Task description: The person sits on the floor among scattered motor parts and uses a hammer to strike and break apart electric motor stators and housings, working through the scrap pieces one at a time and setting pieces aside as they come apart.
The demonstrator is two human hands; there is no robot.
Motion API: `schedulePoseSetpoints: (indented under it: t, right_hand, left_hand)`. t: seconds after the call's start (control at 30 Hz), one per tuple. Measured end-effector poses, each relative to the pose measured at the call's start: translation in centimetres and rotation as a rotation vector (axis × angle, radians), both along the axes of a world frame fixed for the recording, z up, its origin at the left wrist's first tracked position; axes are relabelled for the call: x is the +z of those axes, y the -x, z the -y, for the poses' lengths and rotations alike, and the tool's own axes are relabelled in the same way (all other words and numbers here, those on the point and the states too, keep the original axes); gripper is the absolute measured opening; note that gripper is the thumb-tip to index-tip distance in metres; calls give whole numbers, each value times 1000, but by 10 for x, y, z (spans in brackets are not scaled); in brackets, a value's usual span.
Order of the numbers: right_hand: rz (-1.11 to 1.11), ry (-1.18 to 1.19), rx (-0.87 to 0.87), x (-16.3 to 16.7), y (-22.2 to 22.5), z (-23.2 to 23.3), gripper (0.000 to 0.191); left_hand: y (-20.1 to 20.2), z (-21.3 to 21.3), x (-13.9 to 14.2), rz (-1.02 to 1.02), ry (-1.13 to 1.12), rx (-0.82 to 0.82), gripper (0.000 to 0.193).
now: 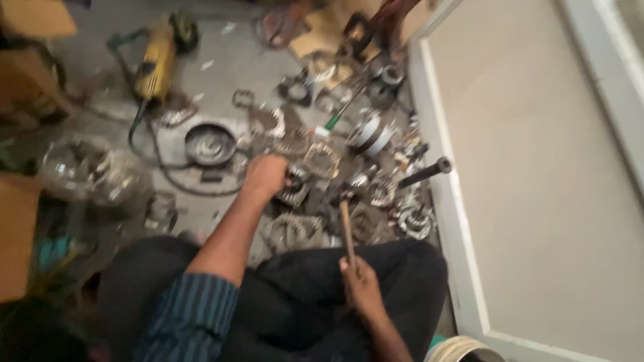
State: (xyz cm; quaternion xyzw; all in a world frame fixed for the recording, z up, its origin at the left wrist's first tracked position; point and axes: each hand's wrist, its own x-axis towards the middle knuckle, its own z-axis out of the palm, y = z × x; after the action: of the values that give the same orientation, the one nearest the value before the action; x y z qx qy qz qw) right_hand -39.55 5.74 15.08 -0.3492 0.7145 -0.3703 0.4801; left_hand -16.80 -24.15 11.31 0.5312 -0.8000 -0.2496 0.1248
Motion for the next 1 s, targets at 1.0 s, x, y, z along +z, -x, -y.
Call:
schedulePoseSetpoints:
  t: [1.0]
  right_hand:
    - [68,912,80,114,-16,9,37]
  left_hand:
    - [-68,-15,134,157,-84,167,42]
